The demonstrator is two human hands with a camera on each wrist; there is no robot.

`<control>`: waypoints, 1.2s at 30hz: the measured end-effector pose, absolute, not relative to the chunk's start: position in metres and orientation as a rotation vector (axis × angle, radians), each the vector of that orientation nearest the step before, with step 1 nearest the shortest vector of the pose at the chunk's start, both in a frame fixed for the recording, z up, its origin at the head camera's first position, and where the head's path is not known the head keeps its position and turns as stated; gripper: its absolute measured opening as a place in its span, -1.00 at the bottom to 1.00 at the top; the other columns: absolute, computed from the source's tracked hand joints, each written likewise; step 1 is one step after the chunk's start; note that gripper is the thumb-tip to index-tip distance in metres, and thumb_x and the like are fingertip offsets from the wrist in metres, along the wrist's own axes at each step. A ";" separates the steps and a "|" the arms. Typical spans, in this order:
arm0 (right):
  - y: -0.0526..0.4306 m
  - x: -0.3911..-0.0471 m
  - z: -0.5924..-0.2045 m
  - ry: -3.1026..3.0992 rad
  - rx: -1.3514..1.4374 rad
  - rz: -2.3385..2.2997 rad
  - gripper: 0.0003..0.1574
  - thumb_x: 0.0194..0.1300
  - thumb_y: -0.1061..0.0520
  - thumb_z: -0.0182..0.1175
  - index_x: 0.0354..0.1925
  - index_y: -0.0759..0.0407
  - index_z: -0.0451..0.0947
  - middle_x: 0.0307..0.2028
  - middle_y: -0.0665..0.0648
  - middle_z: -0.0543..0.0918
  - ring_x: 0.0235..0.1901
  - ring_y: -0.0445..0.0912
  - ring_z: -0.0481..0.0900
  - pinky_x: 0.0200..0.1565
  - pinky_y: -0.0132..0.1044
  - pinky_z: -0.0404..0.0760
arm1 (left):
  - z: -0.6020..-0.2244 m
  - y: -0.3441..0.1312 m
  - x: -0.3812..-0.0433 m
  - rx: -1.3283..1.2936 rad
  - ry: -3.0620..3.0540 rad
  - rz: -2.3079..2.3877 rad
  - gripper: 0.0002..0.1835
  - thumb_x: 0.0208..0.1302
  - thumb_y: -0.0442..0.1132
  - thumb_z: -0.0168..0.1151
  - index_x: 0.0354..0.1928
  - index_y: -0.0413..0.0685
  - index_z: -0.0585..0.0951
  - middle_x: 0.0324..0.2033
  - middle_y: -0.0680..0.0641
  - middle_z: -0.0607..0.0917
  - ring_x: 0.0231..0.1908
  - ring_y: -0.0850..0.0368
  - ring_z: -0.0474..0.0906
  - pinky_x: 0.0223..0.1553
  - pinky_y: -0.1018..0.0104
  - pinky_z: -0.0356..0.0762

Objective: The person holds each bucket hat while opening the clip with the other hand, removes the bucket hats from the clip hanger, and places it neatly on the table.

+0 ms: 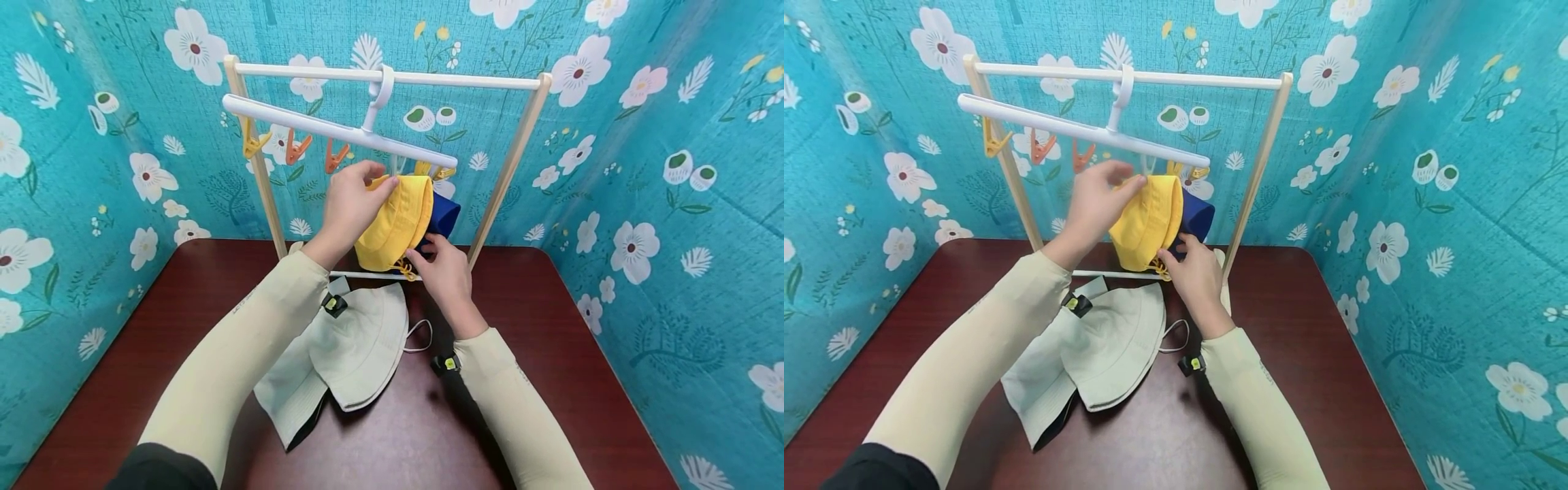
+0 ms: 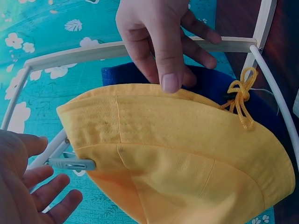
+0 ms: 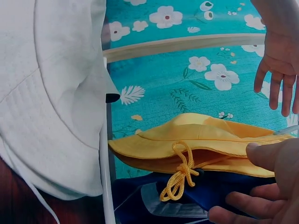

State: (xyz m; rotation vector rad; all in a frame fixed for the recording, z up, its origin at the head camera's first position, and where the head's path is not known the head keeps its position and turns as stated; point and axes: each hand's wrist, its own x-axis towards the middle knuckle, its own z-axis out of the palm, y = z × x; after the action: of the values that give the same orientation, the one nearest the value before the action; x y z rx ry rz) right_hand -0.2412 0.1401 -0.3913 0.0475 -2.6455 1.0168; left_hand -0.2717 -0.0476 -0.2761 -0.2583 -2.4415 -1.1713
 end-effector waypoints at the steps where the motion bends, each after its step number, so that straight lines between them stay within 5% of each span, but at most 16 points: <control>1: 0.139 -0.242 -0.391 -2.641 0.040 1.026 -0.21 0.30 -0.36 0.32 0.33 0.01 0.53 -0.04 0.04 0.79 -0.21 -0.07 0.73 -0.33 -0.11 0.66 | -0.276 -0.048 -0.272 -0.254 -2.443 -1.169 -0.57 0.38 0.12 0.33 0.13 0.05 0.71 0.07 0.02 0.76 0.09 0.09 0.65 0.08 0.16 0.61; 22: 0.121 -0.257 -0.397 -2.502 -0.018 1.095 -0.48 0.24 -0.34 0.40 -0.05 -0.04 0.63 -0.41 -0.07 0.70 -0.49 -0.13 0.62 -0.48 -0.20 0.52 | -0.269 -0.042 -0.279 -0.210 -2.472 -1.118 -0.52 0.39 0.21 0.27 0.14 0.08 0.71 0.07 0.03 0.76 -0.01 0.14 0.69 -0.10 0.22 0.65; 36: 0.115 -0.248 -0.395 -2.456 0.079 0.985 -0.75 0.34 -0.17 0.37 -0.30 -0.07 0.62 -0.46 -0.14 0.74 -0.52 -0.18 0.62 -0.51 -0.22 0.48 | -0.267 -0.038 -0.287 -0.125 -2.506 -1.103 -0.55 0.38 0.20 0.28 0.13 0.12 0.71 0.08 0.07 0.75 -0.03 0.14 0.69 -0.10 0.17 0.62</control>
State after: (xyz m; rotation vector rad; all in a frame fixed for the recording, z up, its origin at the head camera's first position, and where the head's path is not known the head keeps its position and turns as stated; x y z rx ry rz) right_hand -0.2480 0.1154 -0.3949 0.0785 -2.4557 0.9853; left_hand -0.2872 -0.0383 -0.2669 -0.1249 -2.5062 -1.1030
